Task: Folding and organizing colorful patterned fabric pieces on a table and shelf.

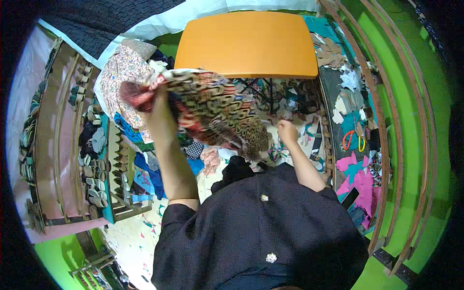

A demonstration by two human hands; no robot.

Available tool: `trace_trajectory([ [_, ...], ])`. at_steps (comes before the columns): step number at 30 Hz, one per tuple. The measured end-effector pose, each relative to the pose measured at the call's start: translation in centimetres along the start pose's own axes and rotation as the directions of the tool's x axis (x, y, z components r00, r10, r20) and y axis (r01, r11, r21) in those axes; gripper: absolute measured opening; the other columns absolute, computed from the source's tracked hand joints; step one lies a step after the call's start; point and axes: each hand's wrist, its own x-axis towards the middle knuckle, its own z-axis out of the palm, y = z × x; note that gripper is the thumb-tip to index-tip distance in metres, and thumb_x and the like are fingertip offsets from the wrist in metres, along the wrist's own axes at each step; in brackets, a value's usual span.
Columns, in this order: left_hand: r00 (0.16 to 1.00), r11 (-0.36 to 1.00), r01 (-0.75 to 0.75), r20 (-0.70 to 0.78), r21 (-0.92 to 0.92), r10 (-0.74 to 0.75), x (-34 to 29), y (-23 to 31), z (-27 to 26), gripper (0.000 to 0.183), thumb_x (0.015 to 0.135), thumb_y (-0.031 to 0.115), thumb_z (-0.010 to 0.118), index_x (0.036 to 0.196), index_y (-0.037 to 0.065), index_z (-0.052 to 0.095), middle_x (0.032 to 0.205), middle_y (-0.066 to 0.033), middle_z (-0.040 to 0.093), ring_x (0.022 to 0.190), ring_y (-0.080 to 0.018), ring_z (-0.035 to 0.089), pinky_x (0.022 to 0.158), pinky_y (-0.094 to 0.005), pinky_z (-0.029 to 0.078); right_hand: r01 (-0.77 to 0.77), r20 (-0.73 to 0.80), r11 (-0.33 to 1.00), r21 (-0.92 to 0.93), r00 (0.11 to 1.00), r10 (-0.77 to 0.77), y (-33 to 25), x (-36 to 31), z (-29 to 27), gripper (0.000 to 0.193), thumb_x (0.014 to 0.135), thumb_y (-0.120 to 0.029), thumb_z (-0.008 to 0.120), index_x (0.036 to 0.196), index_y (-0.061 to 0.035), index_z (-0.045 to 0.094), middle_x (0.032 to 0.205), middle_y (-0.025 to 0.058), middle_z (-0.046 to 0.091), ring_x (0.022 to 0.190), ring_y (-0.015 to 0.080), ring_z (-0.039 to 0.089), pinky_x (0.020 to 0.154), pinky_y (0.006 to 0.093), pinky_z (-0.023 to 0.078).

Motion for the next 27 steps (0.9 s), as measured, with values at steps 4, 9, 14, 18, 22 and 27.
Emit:
trace_trajectory([
  [4, 0.981, 0.993, -0.104, 0.167, 0.049, 0.094, 0.2, 1.1, -2.8, 0.033, 0.073, -0.003, 0.062, 0.105, 0.0, 0.051, 0.095, -0.0064, 0.058, 0.085, -0.0143, 0.056, 0.075, -0.0265, 0.045, 0.436, -0.161, 0.74, 0.512, 0.895, -0.416, -1.7, 0.6, -0.9, 0.056, 0.06, -0.022, 0.072, 0.109, -0.005, 0.052, 0.106, 0.0137, 0.053, 0.099, 0.0251, 0.052, 0.085, 0.0362, 0.041],
  [9, 0.376, 0.883, -0.469, 0.908, 0.013, 0.186, -0.3, -0.2, -1.5, 0.027, 0.068, -0.001, 0.064, 0.094, 0.0, 0.056, 0.08, -0.0095, 0.058, 0.072, -0.0147, 0.057, 0.064, -0.0281, 0.044, 0.295, 0.201, 0.511, 0.808, 0.676, -0.709, -13.7, -3.6, -7.4, 0.087, 0.058, -0.02, 0.076, 0.131, -0.0088, 0.029, 0.129, 0.0085, 0.038, 0.12, 0.0219, 0.034, 0.102, 0.0357, 0.026],
  [14, 0.544, 0.887, -0.41, 0.838, 0.214, 0.049, 0.7, -0.3, -0.9, 0.013, 0.072, 0.007, 0.066, 0.079, 0.0, 0.058, 0.064, -0.0067, 0.055, 0.06, -0.013, 0.053, 0.058, -0.0271, 0.042, 0.375, 0.326, 0.592, 0.713, 0.569, -0.755, -14.0, -3.4, -9.0, 0.049, 0.058, -0.006, 0.075, 0.103, -0.0015, 0.056, 0.096, 0.0029, 0.06, 0.093, 0.012, 0.052, 0.084, 0.0271, 0.041],
  [18, 0.943, 0.944, -0.293, 0.211, 0.155, 0.258, 2.7, -0.3, -4.8, 0.036, 0.075, 0.003, 0.065, 0.105, 0.0, 0.045, 0.086, -0.007, 0.056, 0.077, -0.0111, 0.054, 0.066, -0.0243, 0.044, 0.344, 0.334, 0.639, 0.688, 0.631, -0.7, -8.8, -2.0, -6.8, 0.033, 0.059, 0.0, 0.062, 0.092, 0.0007, 0.058, 0.08, 0.0066, 0.061, 0.075, 0.012, 0.054, 0.069, 0.0275, 0.043],
  [22, 0.979, 0.948, -0.106, -0.138, 0.299, 0.153, 5.1, 1.7, -11.3, 0.032, 0.077, 0.02, 0.066, 0.103, 0.003, 0.057, 0.089, -0.0044, 0.059, 0.075, -0.0113, 0.054, 0.065, -0.0246, 0.044, 0.351, 0.535, 0.876, 0.331, 0.695, -0.481, -5.2, -2.5, -4.9, 0.025, 0.067, -0.007, 0.046, 0.088, -0.0045, 0.059, 0.087, 0.0136, 0.06, 0.077, 0.0242, 0.056, 0.071, 0.0313, 0.042],
  [27, 0.99, 0.972, -0.138, 0.002, 0.189, 0.14, 4.6, -0.1, -10.9, 0.035, 0.081, 0.02, 0.063, 0.107, -0.001, 0.051, 0.095, -0.0055, 0.057, 0.077, -0.012, 0.053, 0.069, -0.0245, 0.043, 0.391, -0.055, 0.8, 0.455, 0.909, -0.413, -2.6, -3.6, -4.2, 0.025, 0.075, -0.005, 0.04, 0.095, -0.0017, 0.054, 0.097, 0.0075, 0.055, 0.09, 0.017, 0.052, 0.076, 0.0273, 0.039],
])
